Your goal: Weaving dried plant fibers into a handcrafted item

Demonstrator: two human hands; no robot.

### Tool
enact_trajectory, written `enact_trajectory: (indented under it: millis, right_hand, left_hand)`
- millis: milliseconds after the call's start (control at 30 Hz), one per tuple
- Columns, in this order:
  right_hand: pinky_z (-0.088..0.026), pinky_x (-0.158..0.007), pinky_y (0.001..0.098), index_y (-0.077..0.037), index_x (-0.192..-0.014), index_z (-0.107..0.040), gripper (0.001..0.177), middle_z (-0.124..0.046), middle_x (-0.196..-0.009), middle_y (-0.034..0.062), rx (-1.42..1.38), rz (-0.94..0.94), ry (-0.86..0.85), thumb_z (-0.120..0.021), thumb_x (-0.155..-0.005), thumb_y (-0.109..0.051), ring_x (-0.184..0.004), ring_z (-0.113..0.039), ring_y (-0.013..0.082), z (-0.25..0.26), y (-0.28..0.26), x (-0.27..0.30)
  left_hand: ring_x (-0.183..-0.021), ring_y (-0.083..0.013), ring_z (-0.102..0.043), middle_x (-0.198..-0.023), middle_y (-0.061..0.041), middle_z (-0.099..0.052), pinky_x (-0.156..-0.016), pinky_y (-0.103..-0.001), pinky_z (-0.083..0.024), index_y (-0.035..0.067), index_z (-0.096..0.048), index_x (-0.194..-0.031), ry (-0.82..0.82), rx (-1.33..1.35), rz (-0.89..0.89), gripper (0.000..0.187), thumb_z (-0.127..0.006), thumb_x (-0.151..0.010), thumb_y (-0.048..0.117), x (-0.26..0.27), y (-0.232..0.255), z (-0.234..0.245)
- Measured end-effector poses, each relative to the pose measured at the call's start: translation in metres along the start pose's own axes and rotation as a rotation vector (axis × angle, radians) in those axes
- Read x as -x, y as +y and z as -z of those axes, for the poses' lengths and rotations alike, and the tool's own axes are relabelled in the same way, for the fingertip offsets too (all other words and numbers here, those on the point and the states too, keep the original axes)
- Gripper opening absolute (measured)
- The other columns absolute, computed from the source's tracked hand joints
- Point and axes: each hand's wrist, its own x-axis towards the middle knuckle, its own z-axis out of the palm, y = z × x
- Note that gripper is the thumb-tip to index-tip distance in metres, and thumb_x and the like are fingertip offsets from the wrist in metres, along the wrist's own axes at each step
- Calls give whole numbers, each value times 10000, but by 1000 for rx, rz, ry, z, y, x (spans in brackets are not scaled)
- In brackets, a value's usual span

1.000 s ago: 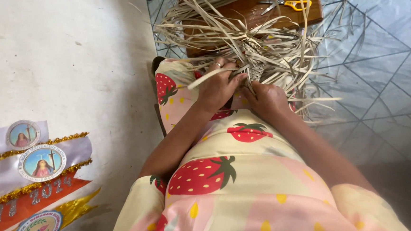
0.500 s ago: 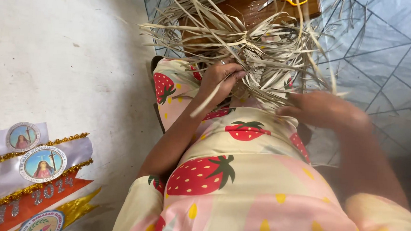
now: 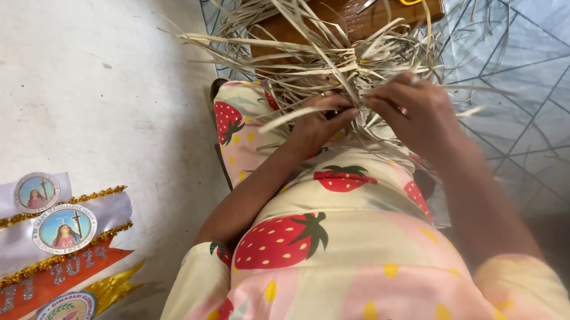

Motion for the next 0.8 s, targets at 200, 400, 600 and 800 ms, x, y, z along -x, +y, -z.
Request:
enact_trajectory:
  millis: [200, 400, 600, 800]
  right_hand:
    - [-541, -647, 474, -66, -1113, -797, 166, -735, -982, 119, 202, -108, -237, -787, -1007, -193, -856, -695, 326, -15, 2, -44]
    - [-464, -538, 532, -68, -993, -650, 145, -634, -984, 138, 326, -196, -185, -640, -983, -212, -703, -626, 377, -40, 19, -49]
    - [-464, -595, 538, -108, -1027, -628, 105, -618, -998, 123, 193, -73, -135, -675, -985, -24, -713, -626, 413, -41, 10, -45]
    - [-502, -815, 494, -48, -1092, -708, 214, -658, -1083, 163, 84, -146, -432, -553, -952, -3, -963, -657, 383, -5, -11, -48]
  left_hand:
    - [-966, -195, -695, -1033, -82, -734, -901, -352, -535, 77, -744, -1051, -40, 45, -234, 104, -705, -1005, 162, 0, -16, 1]
    - [-790, -107, -627, -869, -25, -718, -755, -304, -498, 70, -727, -960, 2, -60, -234, 165, -710, -1011, 227, 4, 6, 4]
    - [-860, -214, -658, -955, -95, -693, -817, -332, -522, 35, -706, -949, -25, 103, -220, 111, -701, -986, 139, -9, -57, -5]
    - [-962, -77, -521, -904, -76, -460, -1144, -319, -471, 63, -472, -1036, -103, 1923, 645, 91, -478, -1054, -26, -17, -148, -16]
